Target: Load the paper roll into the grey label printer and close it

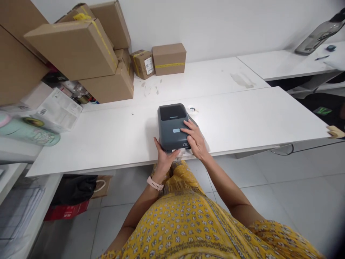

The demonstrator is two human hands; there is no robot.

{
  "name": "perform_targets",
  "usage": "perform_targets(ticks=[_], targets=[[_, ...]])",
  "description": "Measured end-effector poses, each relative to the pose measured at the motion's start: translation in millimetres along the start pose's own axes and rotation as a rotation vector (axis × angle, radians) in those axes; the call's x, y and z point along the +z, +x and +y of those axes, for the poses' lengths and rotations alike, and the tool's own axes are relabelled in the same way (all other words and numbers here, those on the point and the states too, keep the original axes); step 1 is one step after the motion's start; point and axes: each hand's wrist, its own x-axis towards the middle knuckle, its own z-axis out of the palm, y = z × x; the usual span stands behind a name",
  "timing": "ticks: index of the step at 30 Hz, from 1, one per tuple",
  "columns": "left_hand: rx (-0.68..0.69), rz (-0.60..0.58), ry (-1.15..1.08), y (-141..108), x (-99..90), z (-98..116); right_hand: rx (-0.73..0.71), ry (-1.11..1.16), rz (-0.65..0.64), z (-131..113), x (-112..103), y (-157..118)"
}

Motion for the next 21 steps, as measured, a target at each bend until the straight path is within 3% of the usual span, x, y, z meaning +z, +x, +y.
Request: perform_targets(ticks=[4, 9, 14, 21], targets=[[-0.019, -0.015, 0.002, -2.1, -0.2, 1.2, 0.119, 0.033, 0.033, -1.7, 7.4, -8.8], [-0.020, -0.038, -0.012, -4.5, 0.5, 2.1, 0.351, 0.264, 0.091, 4.5, 19.4, -10.2], [0.018, -0.070, -0.049, -3.1, -2.8, -1.8, 0.573, 0.440, 0.055, 15.4, 26.1, -19.4], [-0.043, 0.008, -0.071, 2.1, -5.8, -3.5, 0.575, 0.414, 0.052, 17.9, 26.9, -25.1]])
